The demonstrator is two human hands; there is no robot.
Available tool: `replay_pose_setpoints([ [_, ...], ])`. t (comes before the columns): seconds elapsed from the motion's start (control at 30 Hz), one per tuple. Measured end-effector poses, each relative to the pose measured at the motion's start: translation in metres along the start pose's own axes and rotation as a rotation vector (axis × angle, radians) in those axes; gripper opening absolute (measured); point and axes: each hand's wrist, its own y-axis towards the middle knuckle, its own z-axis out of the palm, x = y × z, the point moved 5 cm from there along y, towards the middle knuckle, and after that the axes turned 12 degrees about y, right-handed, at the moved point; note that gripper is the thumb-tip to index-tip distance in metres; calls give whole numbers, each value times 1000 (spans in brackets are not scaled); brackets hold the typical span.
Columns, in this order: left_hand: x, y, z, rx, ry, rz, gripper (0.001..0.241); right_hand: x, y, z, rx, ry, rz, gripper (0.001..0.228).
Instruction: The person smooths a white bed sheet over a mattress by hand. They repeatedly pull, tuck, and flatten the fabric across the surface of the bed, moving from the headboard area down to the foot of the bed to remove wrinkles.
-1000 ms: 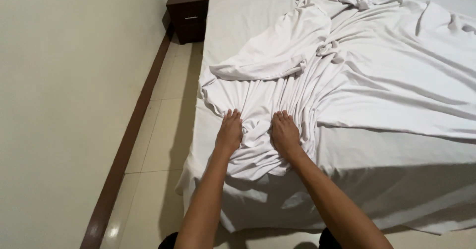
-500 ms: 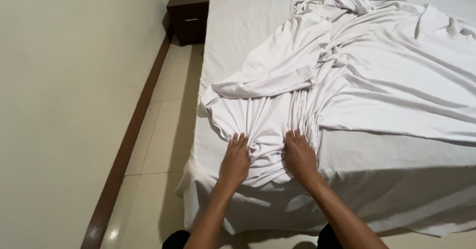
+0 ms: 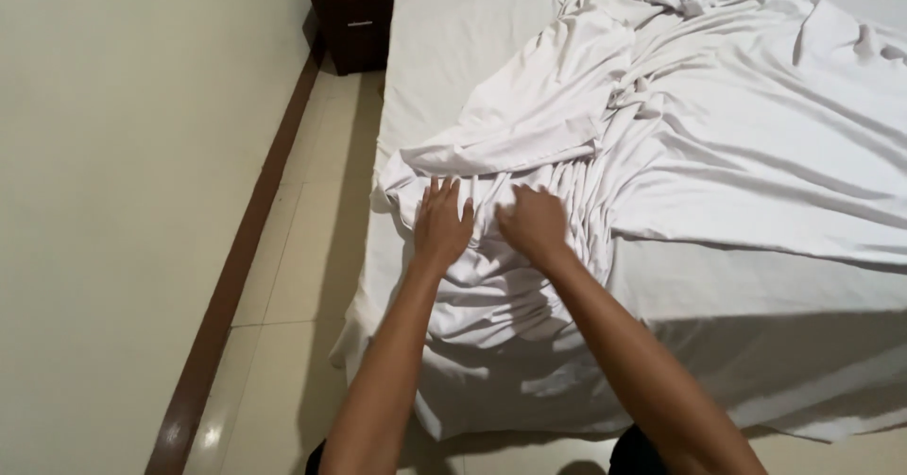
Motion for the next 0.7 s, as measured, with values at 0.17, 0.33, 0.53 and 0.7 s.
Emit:
replay_pose_setpoints([
  [0.17, 36, 8, 67, 152, 133, -4, 65, -14, 23, 85, -47, -61, -154, 70],
  [0.33, 46, 7, 76, 100, 192, -21, 70, -22, 21, 101, -155, -1, -182, 63],
  [0.53, 46, 3, 94, 156, 215, -36, 55, -37, 21, 116, -88, -22, -189, 41],
  [0.7, 49, -3, 107, 153, 239, -26, 48, -33, 12, 106, -42, -69, -205, 41],
])
